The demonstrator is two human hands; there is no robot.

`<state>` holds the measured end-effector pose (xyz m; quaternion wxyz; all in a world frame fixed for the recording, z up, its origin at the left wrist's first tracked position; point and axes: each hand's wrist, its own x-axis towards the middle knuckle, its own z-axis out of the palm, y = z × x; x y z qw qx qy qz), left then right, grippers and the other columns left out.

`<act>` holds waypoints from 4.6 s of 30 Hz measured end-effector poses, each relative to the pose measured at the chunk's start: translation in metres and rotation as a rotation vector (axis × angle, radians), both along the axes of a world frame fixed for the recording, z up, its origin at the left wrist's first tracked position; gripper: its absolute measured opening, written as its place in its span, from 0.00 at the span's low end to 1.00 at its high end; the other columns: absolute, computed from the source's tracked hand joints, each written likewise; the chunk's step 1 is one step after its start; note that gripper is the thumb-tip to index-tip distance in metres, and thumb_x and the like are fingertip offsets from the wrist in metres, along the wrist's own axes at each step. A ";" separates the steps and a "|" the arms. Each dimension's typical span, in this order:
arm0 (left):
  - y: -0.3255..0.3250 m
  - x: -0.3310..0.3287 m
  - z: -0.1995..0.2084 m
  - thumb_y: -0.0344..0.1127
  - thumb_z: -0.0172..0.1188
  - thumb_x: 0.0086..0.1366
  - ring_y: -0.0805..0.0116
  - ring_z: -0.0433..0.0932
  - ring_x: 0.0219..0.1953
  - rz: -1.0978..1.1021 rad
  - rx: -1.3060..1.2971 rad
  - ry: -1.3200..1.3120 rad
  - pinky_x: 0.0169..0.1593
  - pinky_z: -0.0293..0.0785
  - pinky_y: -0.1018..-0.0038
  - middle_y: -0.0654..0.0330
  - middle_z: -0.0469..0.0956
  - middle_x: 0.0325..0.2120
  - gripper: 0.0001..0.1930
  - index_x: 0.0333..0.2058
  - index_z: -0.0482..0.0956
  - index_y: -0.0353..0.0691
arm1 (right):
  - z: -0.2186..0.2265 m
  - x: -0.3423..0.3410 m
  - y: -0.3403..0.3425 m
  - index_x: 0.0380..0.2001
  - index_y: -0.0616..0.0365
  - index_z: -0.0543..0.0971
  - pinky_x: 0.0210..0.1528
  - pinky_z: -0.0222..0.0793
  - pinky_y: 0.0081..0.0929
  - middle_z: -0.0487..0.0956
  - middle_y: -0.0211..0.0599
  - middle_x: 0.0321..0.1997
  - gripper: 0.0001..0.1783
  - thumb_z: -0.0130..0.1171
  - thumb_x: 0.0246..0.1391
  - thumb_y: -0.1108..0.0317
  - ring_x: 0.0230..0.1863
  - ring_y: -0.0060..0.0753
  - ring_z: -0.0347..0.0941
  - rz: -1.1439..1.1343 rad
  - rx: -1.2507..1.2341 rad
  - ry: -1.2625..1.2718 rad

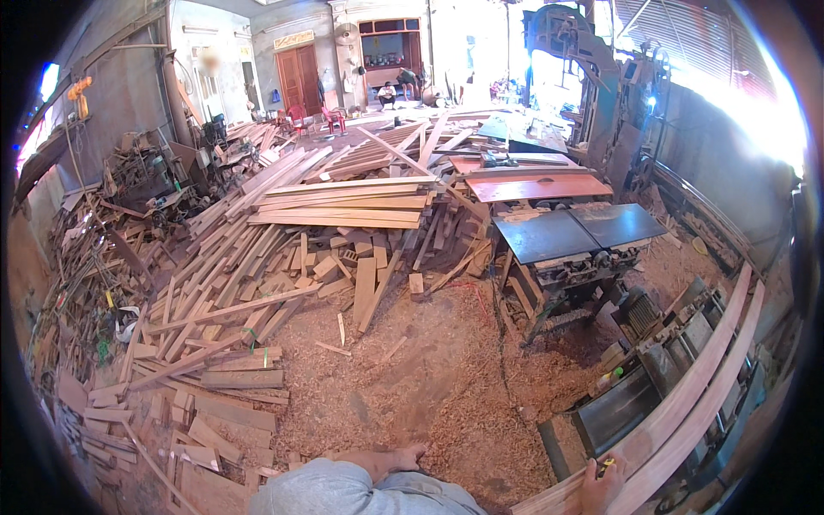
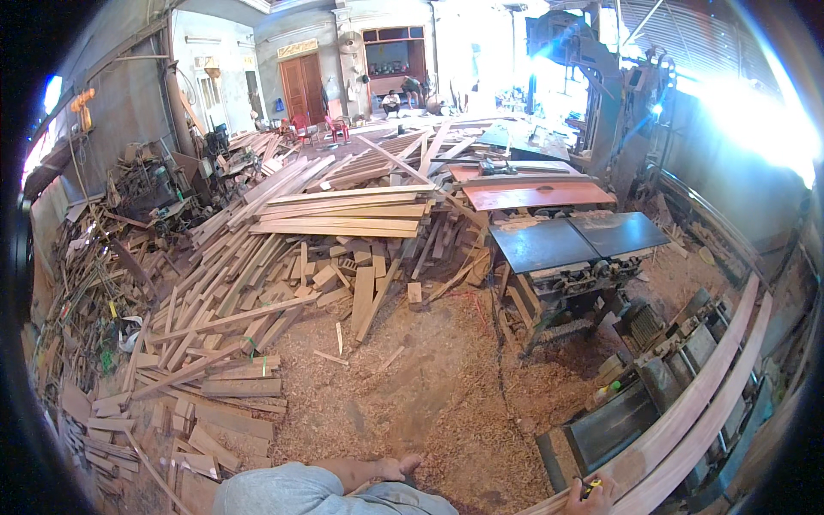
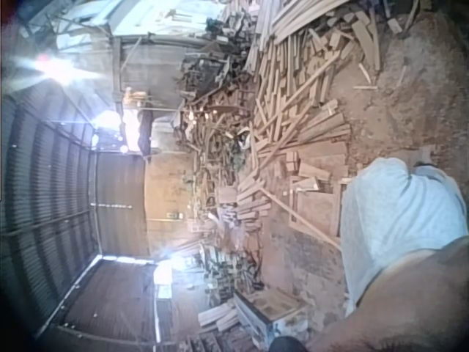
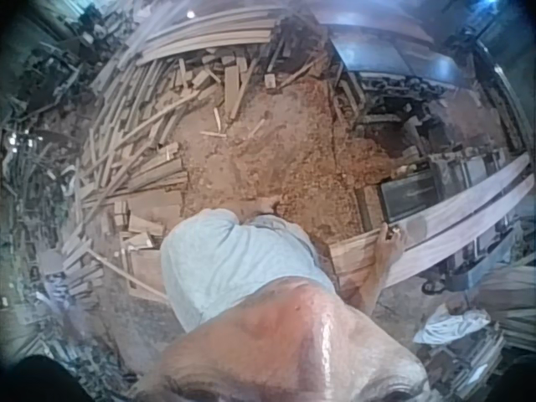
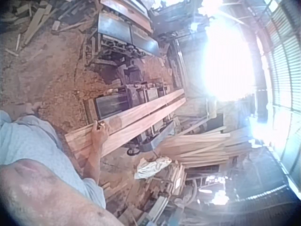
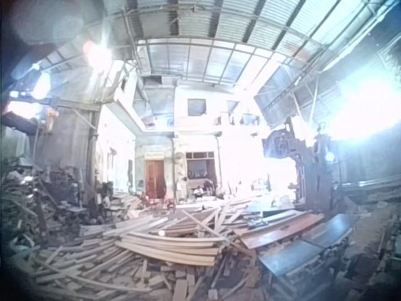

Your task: The person handles long wooden planks, feeding them through a planer machine to smooth the surface. They then move to a table saw, aligning the planks and cutting them into smaller pieces.

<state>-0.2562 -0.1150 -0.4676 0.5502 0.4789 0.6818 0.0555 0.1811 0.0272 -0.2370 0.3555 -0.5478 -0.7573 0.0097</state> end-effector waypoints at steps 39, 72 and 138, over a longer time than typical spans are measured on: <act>-0.006 -0.007 -0.087 0.34 0.70 0.48 0.58 0.79 0.40 0.058 0.741 -0.352 0.44 0.76 0.59 0.51 0.81 0.36 0.22 0.44 0.80 0.36 | 0.002 -0.003 0.000 0.33 0.67 0.72 0.47 0.66 0.51 0.74 0.49 0.42 0.15 0.69 0.46 0.75 0.46 0.58 0.71 0.019 -0.001 0.035; 0.040 0.005 -0.102 0.49 0.59 0.64 0.52 0.74 0.53 0.067 0.052 -0.050 0.56 0.71 0.57 0.45 0.78 0.48 0.25 0.55 0.76 0.41 | 0.013 0.000 -0.003 0.32 0.66 0.74 0.51 0.66 0.50 0.76 0.46 0.43 0.16 0.71 0.44 0.75 0.48 0.57 0.71 -0.058 0.022 -0.061; 0.026 0.024 0.023 0.67 0.59 0.62 0.45 0.79 0.56 -0.680 0.043 0.155 0.61 0.73 0.58 0.43 0.80 0.54 0.40 0.62 0.75 0.40 | 0.011 0.009 0.002 0.25 0.59 0.82 0.51 0.72 0.40 0.80 0.35 0.42 0.15 0.75 0.44 0.59 0.46 0.45 0.75 -0.146 -0.011 -0.029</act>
